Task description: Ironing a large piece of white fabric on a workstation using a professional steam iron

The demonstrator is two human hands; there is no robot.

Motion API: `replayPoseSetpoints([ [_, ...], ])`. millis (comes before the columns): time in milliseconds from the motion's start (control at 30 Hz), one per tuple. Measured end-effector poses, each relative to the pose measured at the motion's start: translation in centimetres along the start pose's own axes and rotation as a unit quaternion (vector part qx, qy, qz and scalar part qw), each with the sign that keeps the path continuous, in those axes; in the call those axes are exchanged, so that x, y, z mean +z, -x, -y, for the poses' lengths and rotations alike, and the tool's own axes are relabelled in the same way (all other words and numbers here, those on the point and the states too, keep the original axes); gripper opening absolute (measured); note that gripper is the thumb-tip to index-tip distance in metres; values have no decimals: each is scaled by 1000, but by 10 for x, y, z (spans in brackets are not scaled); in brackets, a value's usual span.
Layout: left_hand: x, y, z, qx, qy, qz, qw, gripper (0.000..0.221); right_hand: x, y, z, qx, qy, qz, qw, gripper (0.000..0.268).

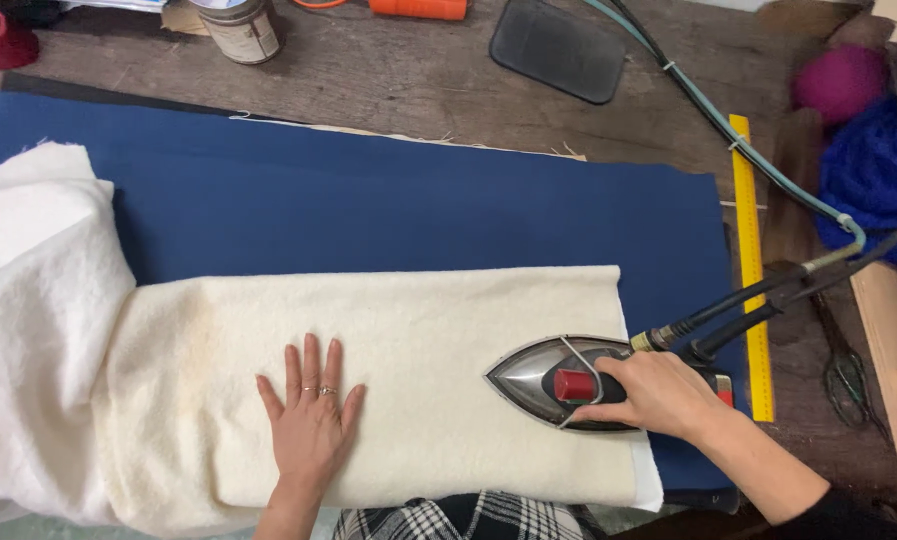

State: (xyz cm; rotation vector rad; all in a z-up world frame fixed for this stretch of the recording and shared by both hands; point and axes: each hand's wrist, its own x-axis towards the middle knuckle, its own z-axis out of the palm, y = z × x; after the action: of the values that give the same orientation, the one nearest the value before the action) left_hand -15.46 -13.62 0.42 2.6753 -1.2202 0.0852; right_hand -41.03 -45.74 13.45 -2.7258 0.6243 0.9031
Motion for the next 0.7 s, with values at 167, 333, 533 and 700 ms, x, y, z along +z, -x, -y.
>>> replayPoseSetpoints([
  [167,-3,-2,-1,2,-4,-6,1000,69,0,-4,-1,28,23,-11,999,66],
  [333,-3,-3,-1,7,-10,-11,1000,69,-14,-18,-15,24,39,-29,999,67],
  [533,-4,-4,0,-2,-7,27,1000,70,-30,-41,-35,44,35,-39,998,67],
  [700,-6,-5,-2,-11,3,41,999,70,-39,-41,-31,43,8,-11,999,70],
])
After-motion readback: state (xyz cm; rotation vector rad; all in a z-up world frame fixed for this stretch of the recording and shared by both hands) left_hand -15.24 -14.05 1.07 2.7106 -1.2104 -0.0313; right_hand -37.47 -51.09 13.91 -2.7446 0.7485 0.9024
